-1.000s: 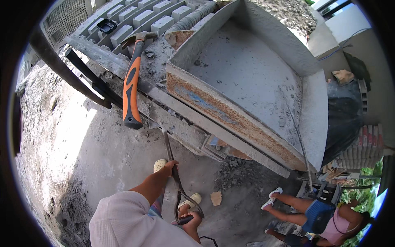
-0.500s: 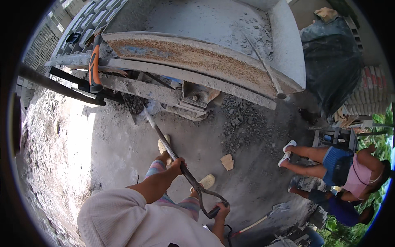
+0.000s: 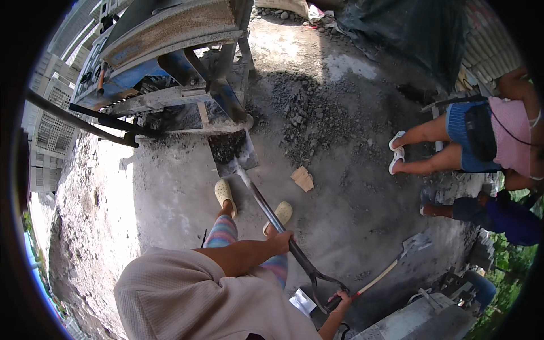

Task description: The person uses a shovel to scoop wet concrete from a cement mixer and transfer it onto the ground. They repeatedly lift and dump the material in a pile while another person stands nearby.

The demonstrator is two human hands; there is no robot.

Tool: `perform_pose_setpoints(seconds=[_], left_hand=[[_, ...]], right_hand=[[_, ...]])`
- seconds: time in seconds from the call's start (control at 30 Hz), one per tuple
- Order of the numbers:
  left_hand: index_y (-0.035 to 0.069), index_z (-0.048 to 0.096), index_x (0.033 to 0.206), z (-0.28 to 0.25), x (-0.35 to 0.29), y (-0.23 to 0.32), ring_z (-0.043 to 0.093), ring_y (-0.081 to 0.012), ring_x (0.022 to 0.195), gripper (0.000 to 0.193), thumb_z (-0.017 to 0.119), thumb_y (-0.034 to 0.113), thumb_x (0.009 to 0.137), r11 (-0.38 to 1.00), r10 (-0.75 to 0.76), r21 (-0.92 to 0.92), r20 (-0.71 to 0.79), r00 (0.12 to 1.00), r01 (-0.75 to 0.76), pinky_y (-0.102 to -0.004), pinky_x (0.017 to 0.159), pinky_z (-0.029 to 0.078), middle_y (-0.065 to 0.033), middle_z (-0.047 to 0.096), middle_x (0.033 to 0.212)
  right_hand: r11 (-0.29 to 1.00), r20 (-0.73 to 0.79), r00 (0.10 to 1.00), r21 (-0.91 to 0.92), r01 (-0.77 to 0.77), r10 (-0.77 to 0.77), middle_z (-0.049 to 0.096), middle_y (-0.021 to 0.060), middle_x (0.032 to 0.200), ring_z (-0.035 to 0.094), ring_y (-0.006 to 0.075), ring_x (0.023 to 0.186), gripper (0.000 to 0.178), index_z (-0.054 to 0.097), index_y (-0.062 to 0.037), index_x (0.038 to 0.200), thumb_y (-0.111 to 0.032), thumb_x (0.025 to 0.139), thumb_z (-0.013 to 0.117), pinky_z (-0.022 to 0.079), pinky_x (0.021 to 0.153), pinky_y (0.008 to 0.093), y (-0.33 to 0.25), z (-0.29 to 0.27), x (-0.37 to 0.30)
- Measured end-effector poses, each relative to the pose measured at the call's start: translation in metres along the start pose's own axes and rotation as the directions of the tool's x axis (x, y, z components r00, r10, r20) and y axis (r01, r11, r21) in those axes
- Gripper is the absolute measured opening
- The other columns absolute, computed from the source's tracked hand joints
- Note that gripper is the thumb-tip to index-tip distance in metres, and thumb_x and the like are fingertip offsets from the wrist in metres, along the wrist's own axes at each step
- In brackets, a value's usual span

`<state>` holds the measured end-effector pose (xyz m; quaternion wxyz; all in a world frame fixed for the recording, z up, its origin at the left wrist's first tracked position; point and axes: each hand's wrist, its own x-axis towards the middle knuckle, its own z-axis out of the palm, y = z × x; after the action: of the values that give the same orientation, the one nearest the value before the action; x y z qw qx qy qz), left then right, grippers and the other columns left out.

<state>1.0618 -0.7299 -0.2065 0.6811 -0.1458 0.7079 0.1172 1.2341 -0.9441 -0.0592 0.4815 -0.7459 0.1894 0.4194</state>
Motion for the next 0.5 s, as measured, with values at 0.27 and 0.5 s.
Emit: perform_pose_setpoints(seconds=[0.27,0.5], left_hand=[[-0.003,0.036,0.098,0.068,-0.033,-0.028,0.055,-0.0265,0.077,0.050,0.062,0.019,0.063,0.713,0.232,0.676,0.020,0.972,-0.184,-0.0354,0.062,0.046,-0.0162,0.051,0.085],[0.000,0.031,0.104,0.060,-0.047,-0.005,0.055,-0.0274,0.082,0.059,0.066,0.021,0.062,0.535,0.365,0.779,0.135,0.921,-0.326,-0.0350,0.070,0.046,-0.0160,0.053,0.091]], right_hand=[[0.907,0.057,0.931,0.212,-0.364,0.361,0.044,0.0079,0.049,0.047,0.0200,0.041,0.015,0.046,-0.0019,0.062,-0.016,0.060,0.052,0.042,0.039,0.0317,0.026,-0.040,-0.018],[0.794,0.092,0.813,0.177,-0.581,0.575,0.045,0.0067,0.049,0.046,0.0194,0.041,0.015,0.047,-0.0038,0.065,-0.018,0.061,0.052,0.041,0.038,0.0313,0.025,-0.044,-0.021]])
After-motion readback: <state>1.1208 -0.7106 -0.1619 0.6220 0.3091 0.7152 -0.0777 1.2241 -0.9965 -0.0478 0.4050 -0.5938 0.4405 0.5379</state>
